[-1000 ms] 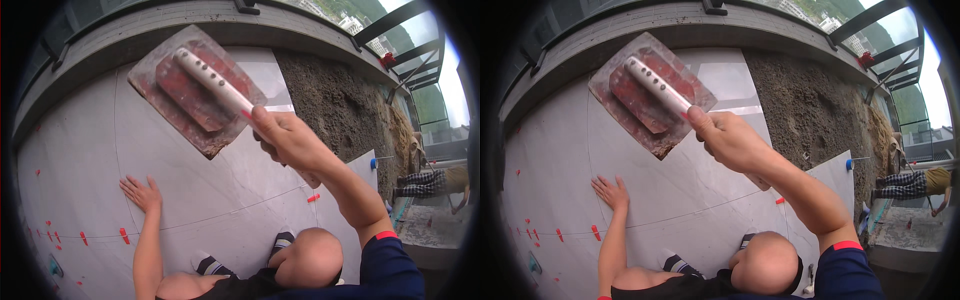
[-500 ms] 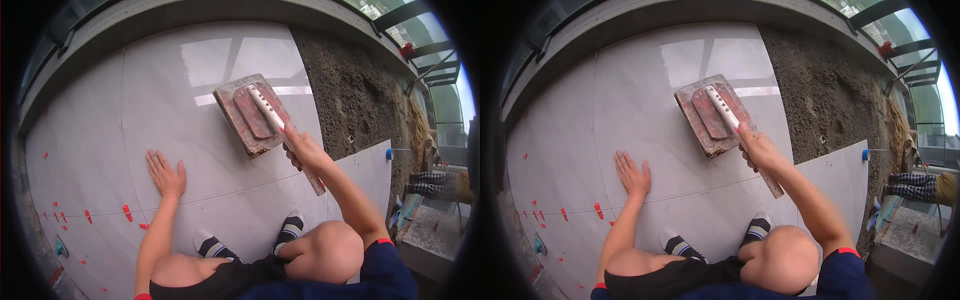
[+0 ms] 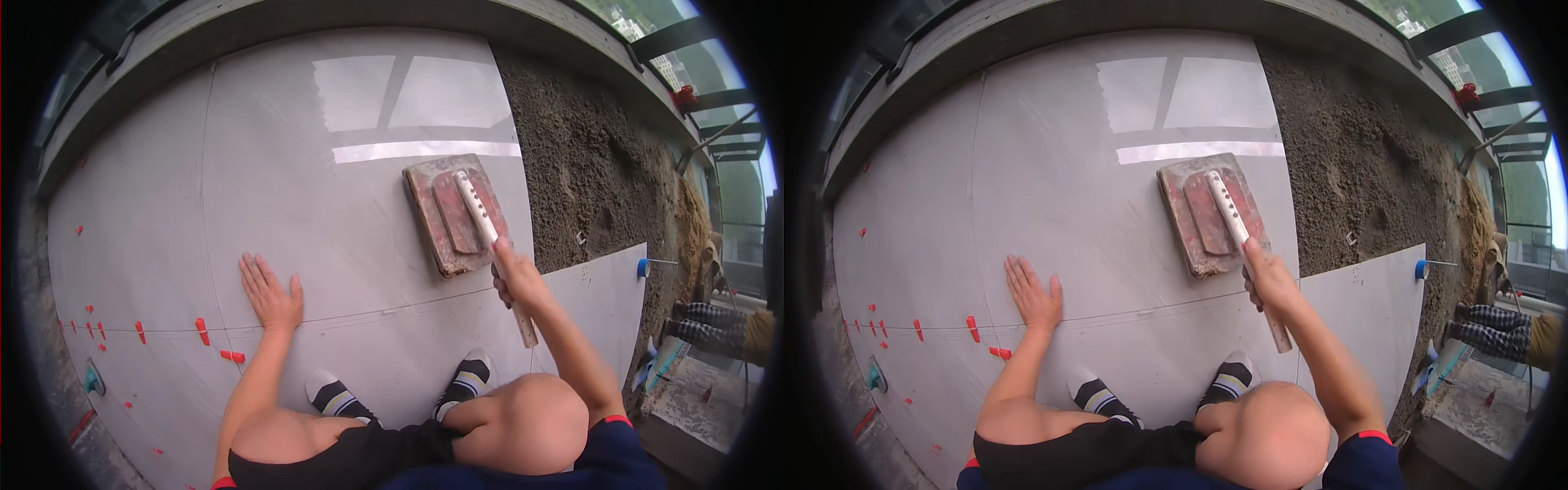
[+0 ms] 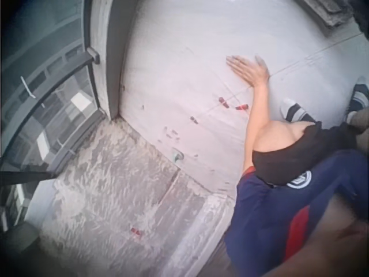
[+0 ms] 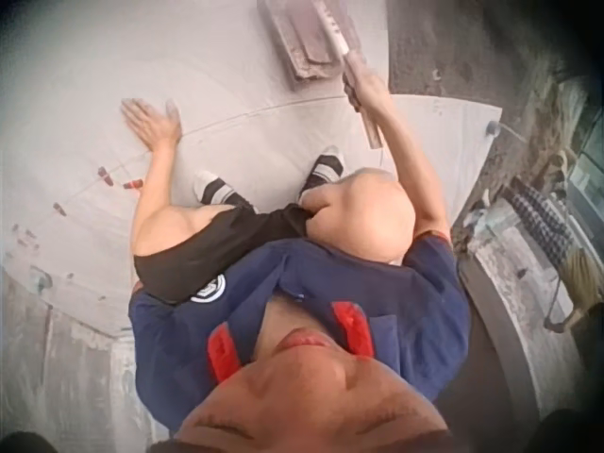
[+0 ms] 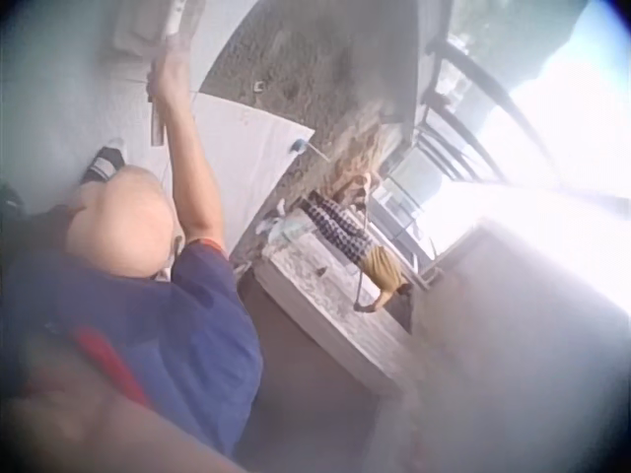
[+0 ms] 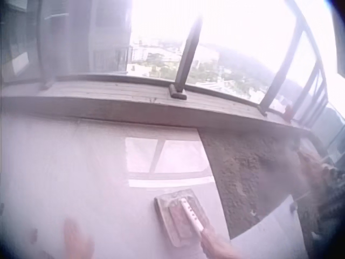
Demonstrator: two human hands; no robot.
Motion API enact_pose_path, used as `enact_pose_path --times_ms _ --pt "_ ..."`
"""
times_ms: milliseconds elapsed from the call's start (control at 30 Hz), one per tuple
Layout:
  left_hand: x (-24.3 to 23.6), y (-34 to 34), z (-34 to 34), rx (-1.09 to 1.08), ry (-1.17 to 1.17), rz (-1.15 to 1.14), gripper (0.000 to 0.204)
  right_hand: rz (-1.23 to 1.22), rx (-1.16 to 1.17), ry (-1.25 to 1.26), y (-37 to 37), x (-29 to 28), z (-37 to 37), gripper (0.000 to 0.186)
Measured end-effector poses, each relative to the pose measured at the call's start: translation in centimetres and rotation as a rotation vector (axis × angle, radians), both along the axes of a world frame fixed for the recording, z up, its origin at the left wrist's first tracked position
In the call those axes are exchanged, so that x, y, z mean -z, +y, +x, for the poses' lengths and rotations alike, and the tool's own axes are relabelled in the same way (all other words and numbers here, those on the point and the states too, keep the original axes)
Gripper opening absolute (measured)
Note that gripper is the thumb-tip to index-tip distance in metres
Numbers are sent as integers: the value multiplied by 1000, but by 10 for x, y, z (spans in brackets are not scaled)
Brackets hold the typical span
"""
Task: Positioning and leveling a large floor tile onto a prepared bed of mortar.
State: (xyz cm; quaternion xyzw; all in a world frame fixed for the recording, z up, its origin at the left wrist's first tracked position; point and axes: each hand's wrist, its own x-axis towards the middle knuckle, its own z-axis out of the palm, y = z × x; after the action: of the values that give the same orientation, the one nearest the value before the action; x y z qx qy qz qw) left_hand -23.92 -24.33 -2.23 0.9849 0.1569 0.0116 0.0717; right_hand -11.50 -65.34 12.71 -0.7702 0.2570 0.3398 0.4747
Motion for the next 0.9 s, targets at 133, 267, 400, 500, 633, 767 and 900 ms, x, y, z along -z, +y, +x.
enact_pose_path --times_ms 133,267,400,500,633,767,900 --pt "-6 3 -32 45 40 0 91 93 -41 -245 -26 -98 26 64" --pt "0 3 -62 62 86 -63 102 -43 88 -709 -24 -101 -7 71" --pt "-2 2 -68 63 102 -95 115 -440 -211 -330 31 13 -30 72" --pt "-12 3 -63 73 91 -129 117 -210 -181 -13 50 28 2 66" --pt "-16 5 -61 69 83 -113 119 132 -338 -191 52 -59 47 62" --pt "-9 5 -67 45 104 -145 120 92 -178 -668 39 -123 25 67" --pt "-7 7 -66 43 106 -168 120 -102 -306 -675 68 -44 -25 70"
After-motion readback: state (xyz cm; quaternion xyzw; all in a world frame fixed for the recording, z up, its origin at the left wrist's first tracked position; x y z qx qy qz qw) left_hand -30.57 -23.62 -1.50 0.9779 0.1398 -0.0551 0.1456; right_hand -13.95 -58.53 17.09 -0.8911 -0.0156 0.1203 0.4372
